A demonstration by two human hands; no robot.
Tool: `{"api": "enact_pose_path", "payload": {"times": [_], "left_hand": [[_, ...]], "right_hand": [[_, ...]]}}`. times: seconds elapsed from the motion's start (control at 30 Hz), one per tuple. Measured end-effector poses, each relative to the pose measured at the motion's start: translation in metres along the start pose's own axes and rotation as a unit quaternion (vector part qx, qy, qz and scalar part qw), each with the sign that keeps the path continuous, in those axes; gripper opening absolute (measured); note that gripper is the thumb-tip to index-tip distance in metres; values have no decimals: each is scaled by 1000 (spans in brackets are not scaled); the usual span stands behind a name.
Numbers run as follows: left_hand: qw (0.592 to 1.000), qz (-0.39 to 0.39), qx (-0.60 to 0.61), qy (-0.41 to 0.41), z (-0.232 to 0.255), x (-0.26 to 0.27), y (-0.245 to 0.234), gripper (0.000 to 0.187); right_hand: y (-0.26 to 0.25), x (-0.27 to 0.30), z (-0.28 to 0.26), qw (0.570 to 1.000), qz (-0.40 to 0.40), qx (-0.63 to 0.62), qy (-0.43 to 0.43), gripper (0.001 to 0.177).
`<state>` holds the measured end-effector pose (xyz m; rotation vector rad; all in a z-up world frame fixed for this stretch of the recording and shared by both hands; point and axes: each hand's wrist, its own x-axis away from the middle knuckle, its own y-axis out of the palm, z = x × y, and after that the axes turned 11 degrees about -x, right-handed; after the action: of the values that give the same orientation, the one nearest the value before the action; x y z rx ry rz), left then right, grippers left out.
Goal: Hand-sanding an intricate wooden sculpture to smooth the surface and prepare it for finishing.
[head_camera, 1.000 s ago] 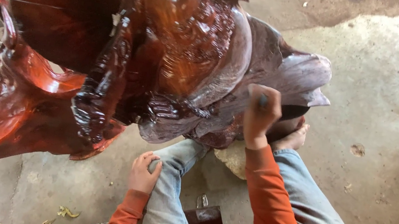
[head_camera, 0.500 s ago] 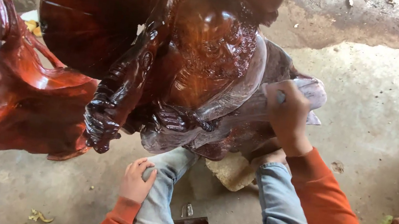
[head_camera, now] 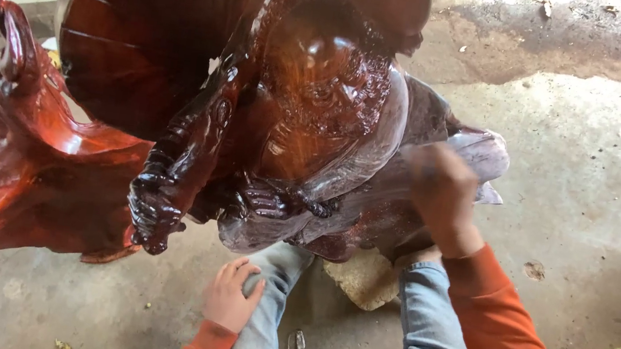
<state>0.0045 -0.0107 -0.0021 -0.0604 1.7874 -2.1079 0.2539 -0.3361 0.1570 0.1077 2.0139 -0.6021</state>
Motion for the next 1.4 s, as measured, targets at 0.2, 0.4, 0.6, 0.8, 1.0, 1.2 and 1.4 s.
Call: {"api": "enact_pose_path", "payload": {"times": [0.2, 0.4, 0.6, 0.8, 1.0, 1.2, 1.4], "left_hand": [[999, 21, 15, 28, 10, -2, 9, 24], [999, -5, 30, 23, 8, -5, 11, 24], [1000, 3, 22, 10, 3, -7, 15, 24], [999, 19, 24, 18, -3, -9, 10, 22], [1000, 4, 11, 7, -4, -9, 8, 22], [1000, 1, 9, -2, -3, -9, 9, 23], [1000, -18, -10, -6, -6, -10, 10, 24]], "right_hand": [[-2, -8, -29, 996, -43, -49, 53, 18], [-33, -13, -23, 995, 84, 50, 4, 12], [-21, -9, -22, 972, 20, 182, -145, 8], [-10, 6, -4, 979, 15, 156, -127, 20], [-9, 9, 17, 762, 43, -637, 109, 23], [-1, 13, 19, 996, 66, -47, -43, 19], [8, 11, -13, 996, 42, 6, -83, 18]]}}
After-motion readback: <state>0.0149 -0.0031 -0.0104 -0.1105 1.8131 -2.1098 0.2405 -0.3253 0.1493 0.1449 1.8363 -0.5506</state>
